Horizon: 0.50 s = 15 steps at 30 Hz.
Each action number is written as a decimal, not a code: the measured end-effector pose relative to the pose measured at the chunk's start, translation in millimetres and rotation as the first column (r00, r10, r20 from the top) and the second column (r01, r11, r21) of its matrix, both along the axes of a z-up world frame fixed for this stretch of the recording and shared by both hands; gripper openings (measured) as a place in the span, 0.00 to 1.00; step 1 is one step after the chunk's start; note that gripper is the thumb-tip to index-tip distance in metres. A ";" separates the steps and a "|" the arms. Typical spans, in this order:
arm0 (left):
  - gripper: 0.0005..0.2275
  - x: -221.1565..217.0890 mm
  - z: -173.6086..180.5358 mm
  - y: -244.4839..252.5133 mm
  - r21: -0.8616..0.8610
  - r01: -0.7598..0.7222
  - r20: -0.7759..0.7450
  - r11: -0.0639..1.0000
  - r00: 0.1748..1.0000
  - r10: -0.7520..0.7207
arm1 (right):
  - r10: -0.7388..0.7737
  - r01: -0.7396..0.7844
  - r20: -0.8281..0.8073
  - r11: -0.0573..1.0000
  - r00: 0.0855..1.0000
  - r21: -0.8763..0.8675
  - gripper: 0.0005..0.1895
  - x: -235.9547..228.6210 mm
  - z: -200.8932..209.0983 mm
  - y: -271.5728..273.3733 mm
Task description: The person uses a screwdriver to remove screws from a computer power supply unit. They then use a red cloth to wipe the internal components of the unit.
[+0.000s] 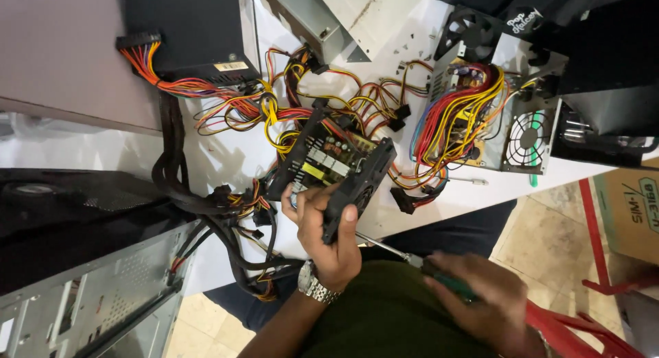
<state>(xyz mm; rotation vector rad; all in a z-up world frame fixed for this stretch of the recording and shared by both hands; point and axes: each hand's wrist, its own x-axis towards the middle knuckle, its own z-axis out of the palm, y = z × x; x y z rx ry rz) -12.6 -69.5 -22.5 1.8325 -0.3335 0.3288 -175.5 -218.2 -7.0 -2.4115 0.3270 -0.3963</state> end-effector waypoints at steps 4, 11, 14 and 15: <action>0.12 -3.2 -6.6 0.1 0.018 0.025 0.031 1.000 0.999 -0.026 | 0.008 0.377 -0.584 0.756 0.812 0.534 0.18 -11.1 -20.3 -23.2; 0.12 -4.2 -6.5 0.0 0.024 -0.009 0.034 1.000 0.999 0.009 | 0.231 -0.202 0.195 0.967 0.953 -0.157 0.06 12.6 9.9 -5.7; 0.12 -5.5 -8.4 -0.4 0.014 -0.002 0.031 1.000 1.000 0.002 | 0.043 -0.031 -0.063 0.983 0.997 0.182 0.10 -10.5 -15.3 -15.8; 0.12 -5.3 -8.8 -0.1 0.013 -0.005 0.041 1.000 0.999 0.004 | -0.022 0.116 -0.294 0.944 0.956 0.309 0.14 -19.2 -27.5 -22.0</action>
